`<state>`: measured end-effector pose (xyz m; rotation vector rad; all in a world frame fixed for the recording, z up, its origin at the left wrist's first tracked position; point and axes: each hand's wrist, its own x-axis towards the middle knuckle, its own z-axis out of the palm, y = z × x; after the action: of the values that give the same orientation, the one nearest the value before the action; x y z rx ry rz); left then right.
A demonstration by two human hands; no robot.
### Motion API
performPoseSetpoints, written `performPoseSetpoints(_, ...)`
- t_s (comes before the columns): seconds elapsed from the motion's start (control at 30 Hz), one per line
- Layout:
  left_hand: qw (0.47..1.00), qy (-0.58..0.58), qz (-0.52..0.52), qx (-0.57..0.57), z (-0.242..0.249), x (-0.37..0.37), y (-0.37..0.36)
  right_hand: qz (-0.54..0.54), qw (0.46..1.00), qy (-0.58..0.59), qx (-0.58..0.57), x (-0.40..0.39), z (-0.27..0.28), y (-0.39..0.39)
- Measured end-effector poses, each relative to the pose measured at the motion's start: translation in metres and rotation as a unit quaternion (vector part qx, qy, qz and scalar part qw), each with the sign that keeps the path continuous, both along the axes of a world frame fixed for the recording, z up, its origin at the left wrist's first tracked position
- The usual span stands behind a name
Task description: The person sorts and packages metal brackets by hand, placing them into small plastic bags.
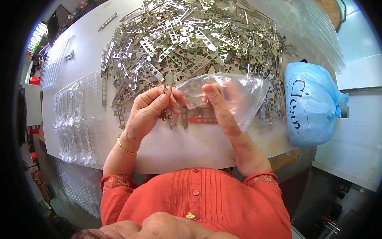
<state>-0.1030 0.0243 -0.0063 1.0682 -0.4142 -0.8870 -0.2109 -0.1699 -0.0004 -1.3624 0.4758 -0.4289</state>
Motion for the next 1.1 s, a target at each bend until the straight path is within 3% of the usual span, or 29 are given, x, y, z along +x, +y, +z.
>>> performPoseSetpoints(0.17,0.999,0.007,0.023,-0.024,-0.001,0.000,-0.001,0.025,0.999,0.009,-0.021,-0.003,-0.005,-0.001)
performPoseSetpoints(0.33,1.000,0.011,-0.002,0.011,0.001,0.002,0.004,0.046,0.999,-0.014,-0.018,-0.002,-0.011,-0.002)
performPoseSetpoints(0.57,0.999,0.008,-0.032,-0.021,0.000,0.000,0.002,0.086,0.995,0.006,-0.059,-0.002,-0.012,-0.001)
performPoseSetpoints(0.63,0.997,0.014,-0.071,-0.008,-0.001,0.000,0.004,0.092,0.995,-0.006,-0.045,-0.002,-0.005,0.002)
performPoseSetpoints(0.83,0.999,0.015,-0.049,0.004,0.003,0.002,0.004,0.037,0.997,-0.050,0.054,-0.001,-0.007,-0.007)
performPoseSetpoints(1.1,0.996,0.010,-0.065,0.056,0.012,0.001,0.004,0.013,0.993,-0.071,0.091,0.003,-0.011,-0.020)
